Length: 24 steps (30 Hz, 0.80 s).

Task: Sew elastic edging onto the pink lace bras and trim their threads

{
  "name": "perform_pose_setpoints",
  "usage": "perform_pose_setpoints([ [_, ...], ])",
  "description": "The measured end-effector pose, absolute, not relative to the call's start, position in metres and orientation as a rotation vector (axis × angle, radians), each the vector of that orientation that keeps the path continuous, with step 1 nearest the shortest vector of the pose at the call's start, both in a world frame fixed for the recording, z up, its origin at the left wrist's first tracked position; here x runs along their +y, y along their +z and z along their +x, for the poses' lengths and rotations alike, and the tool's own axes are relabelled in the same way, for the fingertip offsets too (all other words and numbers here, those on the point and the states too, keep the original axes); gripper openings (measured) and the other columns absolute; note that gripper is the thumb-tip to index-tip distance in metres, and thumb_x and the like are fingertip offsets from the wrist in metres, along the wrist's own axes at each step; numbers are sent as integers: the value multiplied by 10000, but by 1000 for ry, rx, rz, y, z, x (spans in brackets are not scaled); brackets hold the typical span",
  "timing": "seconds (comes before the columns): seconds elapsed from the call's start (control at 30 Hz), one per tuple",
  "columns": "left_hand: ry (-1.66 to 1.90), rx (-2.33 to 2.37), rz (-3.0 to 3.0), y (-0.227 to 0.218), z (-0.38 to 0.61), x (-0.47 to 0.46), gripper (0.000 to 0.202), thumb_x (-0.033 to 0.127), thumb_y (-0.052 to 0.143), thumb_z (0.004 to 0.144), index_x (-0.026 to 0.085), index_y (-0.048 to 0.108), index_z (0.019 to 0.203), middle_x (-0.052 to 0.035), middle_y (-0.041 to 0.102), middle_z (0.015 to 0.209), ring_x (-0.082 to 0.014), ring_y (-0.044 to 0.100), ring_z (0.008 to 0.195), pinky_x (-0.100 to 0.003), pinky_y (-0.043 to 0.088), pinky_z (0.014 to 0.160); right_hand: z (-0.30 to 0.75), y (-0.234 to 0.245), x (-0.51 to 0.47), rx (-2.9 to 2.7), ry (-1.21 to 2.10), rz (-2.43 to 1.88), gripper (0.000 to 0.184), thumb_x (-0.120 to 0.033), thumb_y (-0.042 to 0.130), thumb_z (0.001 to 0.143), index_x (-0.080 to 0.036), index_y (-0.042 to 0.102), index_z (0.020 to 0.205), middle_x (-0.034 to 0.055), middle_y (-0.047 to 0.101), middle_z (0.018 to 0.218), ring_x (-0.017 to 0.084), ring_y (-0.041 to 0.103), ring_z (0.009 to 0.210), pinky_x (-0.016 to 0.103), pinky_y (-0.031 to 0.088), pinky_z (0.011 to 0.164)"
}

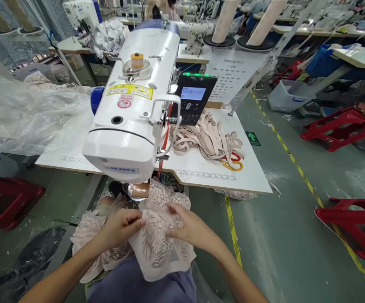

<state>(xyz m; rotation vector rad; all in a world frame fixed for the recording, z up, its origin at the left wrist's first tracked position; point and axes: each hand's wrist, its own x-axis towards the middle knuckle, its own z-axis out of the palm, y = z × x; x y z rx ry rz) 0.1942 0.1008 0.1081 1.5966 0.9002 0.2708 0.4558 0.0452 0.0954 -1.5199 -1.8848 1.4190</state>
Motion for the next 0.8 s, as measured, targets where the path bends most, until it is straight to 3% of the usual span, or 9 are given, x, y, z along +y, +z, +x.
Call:
perform_pose_setpoints([
  [0.07, 269, 832, 1736, 123, 203, 99, 398, 357, 468, 964, 182, 334, 633, 54, 319, 590, -86, 297, 552, -251, 211, 539, 447, 82, 54, -1686, 1389, -1412, 866, -676, 713, 754, -225, 449, 1445, 147, 545, 1400, 321, 492, 1309, 436, 404, 1070],
  [0.1, 265, 806, 1780, 128, 206, 99, 385, 337, 448, 972, 181, 341, 636, 53, 335, 586, -86, 305, 547, -251, 216, 540, 441, 78, 57, -1639, 1431, -1310, 858, -685, 712, 751, -231, 457, 1433, 140, 565, 1371, 301, 512, 1283, 410, 416, 1048],
  [0.13, 260, 803, 1816, 133, 209, 100, 380, 327, 437, 974, 180, 349, 636, 52, 348, 582, -85, 312, 543, -251, 218, 539, 434, 78, 60, -1628, 1463, -1221, 745, -679, 695, 773, -230, 541, 1346, 118, 630, 1260, 273, 576, 1180, 370, 451, 977],
  [0.2, 258, 889, 1864, 140, 209, 106, 399, 354, 471, 959, 179, 354, 620, 53, 349, 566, -85, 313, 537, -251, 209, 526, 421, 81, 65, -1631, 1453, -1172, 460, -642, 635, 847, -203, 681, 979, 51, 682, 894, 198, 626, 846, 289, 467, 758],
  [0.23, 255, 960, 1871, 142, 208, 110, 418, 386, 511, 940, 180, 354, 611, 56, 340, 556, -86, 308, 534, -249, 202, 518, 416, 84, 68, -1619, 1405, -1209, 436, -619, 603, 878, -191, 661, 816, 24, 635, 749, 168, 583, 718, 267, 433, 668],
  [0.3, 254, 1081, 1836, 148, 202, 122, 439, 448, 578, 897, 186, 369, 612, 66, 319, 544, -87, 296, 528, -240, 197, 506, 409, 90, 75, -1559, 1285, -1309, 447, -575, 565, 907, -184, 598, 693, -2, 553, 633, 141, 504, 611, 253, 364, 583],
  [0.43, 294, 1213, 1770, 155, 190, 146, 339, 451, 580, 880, 189, 489, 687, 61, 397, 580, -96, 358, 531, -224, 243, 512, 403, 94, 96, -1483, 1247, -1411, 405, -520, 552, 902, -181, 582, 682, -3, 538, 632, 142, 490, 615, 254, 339, 573],
  [0.6, 440, 1397, 1803, 149, 187, 166, 480, 422, 576, 850, 208, 298, 523, 59, 234, 513, -96, 300, 496, -242, 200, 505, 402, 95, 121, -1373, 1363, -1370, 472, -588, 572, 857, -189, 514, 613, -14, 464, 597, 135, 456, 583, 254, 345, 552],
  [0.8, 581, 1366, 1921, 144, 186, 175, 339, 310, 608, 834, 218, 454, 546, 43, 326, 442, -143, 408, 519, -263, 329, 540, 405, 102, 134, -1391, 1392, -1376, 489, -644, 613, 836, -199, 588, 636, 4, 507, 559, 172, 512, 600, 273, 410, 557],
])
